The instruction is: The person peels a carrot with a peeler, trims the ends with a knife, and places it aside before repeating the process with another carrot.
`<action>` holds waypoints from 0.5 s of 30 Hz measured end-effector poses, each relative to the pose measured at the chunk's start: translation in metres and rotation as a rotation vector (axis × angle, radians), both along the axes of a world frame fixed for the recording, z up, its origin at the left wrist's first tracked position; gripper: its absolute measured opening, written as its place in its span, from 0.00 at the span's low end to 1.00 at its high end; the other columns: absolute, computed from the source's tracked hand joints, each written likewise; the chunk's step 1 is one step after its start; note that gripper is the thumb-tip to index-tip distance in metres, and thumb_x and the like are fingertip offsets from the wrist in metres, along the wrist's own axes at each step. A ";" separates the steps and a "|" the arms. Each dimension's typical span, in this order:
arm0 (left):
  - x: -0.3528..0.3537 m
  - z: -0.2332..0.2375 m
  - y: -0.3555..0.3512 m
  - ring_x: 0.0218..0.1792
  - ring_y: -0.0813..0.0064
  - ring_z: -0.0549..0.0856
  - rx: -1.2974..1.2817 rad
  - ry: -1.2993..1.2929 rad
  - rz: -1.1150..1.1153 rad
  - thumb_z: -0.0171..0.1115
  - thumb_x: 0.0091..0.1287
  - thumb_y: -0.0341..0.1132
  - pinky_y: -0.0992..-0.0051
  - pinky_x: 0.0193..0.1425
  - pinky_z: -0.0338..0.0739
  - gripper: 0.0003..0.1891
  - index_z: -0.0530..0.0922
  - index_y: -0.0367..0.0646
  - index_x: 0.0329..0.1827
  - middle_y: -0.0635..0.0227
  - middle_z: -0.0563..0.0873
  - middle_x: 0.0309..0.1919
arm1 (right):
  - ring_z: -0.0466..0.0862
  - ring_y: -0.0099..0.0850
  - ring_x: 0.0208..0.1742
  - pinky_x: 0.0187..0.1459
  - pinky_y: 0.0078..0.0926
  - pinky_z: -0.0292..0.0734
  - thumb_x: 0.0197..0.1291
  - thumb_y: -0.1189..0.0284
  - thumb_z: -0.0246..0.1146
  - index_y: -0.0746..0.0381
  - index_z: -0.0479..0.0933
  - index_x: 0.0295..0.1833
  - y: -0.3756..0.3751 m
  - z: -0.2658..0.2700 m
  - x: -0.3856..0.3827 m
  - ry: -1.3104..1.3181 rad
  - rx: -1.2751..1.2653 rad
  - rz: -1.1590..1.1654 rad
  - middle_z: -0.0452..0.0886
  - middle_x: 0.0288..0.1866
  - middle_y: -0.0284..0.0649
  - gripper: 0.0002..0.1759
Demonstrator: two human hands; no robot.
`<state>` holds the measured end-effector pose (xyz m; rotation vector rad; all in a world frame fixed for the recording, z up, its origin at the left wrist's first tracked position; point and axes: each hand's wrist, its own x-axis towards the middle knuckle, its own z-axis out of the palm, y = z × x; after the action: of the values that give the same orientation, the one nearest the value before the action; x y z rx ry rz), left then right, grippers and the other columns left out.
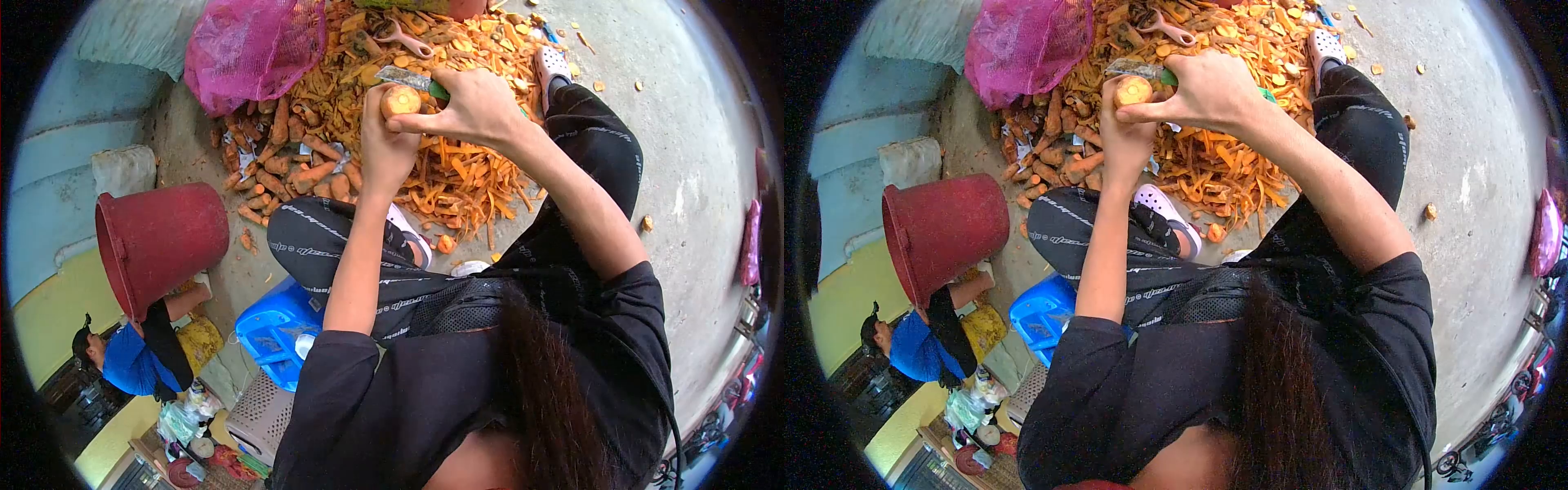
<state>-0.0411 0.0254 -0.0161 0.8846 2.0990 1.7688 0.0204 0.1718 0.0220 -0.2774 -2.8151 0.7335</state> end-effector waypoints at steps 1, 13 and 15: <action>-0.001 -0.003 0.000 0.43 0.62 0.79 -0.022 0.030 0.020 0.60 0.54 0.20 0.69 0.50 0.72 0.18 0.67 0.38 0.48 0.58 0.76 0.41 | 0.80 0.39 0.18 0.25 0.36 0.77 0.37 0.24 0.56 0.65 0.74 0.20 0.000 0.000 0.000 -0.003 0.007 -0.008 0.74 0.13 0.46 0.47; 0.004 -0.011 -0.001 0.43 0.72 0.81 -0.013 0.025 0.027 0.56 0.58 0.16 0.74 0.49 0.75 0.19 0.64 0.37 0.51 0.62 0.78 0.41 | 0.79 0.39 0.15 0.20 0.37 0.74 0.44 0.26 0.54 0.64 0.72 0.16 -0.007 -0.005 0.002 -0.009 0.014 -0.017 0.73 0.11 0.46 0.45; 0.004 -0.007 -0.001 0.42 0.70 0.81 -0.048 0.088 -0.007 0.57 0.57 0.17 0.73 0.48 0.75 0.20 0.63 0.36 0.51 0.61 0.78 0.41 | 0.79 0.39 0.15 0.19 0.37 0.74 0.46 0.27 0.53 0.64 0.73 0.16 -0.010 -0.007 0.002 -0.052 -0.038 -0.007 0.73 0.11 0.47 0.44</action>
<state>-0.0369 0.0247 -0.0235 0.9721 2.1800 1.6981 0.0228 0.1615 0.0153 -0.3172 -2.8495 0.7900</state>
